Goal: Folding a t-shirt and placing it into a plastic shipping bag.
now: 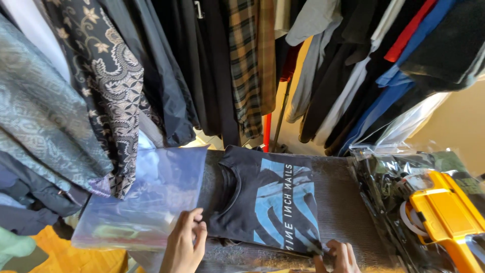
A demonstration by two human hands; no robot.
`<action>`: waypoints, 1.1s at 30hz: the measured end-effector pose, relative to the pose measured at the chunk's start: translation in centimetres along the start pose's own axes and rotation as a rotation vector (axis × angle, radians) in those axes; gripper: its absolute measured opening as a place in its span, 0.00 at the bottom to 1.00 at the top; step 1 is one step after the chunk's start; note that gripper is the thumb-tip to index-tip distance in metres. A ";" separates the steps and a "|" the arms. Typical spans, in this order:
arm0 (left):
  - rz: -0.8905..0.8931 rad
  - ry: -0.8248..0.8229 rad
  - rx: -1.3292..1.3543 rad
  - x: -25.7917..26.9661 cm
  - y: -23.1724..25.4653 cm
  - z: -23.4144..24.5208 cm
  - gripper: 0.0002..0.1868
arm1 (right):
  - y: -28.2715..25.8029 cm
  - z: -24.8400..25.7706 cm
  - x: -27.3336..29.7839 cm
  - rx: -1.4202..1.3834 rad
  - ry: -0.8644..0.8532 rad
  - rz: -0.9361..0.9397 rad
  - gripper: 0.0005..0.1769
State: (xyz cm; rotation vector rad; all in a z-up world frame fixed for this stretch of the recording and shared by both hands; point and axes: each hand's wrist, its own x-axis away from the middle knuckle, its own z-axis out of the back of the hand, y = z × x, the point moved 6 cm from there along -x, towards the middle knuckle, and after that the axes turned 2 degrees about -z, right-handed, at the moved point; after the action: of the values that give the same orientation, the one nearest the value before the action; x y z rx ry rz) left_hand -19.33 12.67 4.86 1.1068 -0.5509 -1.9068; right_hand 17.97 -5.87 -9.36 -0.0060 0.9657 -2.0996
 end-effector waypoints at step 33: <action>0.100 0.079 -0.138 -0.4 -1.7 -3.9 0.12 | 0.7 -1.5 1.9 -0.077 0.223 0.316 0.12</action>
State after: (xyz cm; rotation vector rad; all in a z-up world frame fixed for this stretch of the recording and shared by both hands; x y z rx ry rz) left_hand -16.66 14.08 1.91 1.0416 -0.4165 -1.7784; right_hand 16.67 -6.45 -11.48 0.3274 1.1001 -1.7968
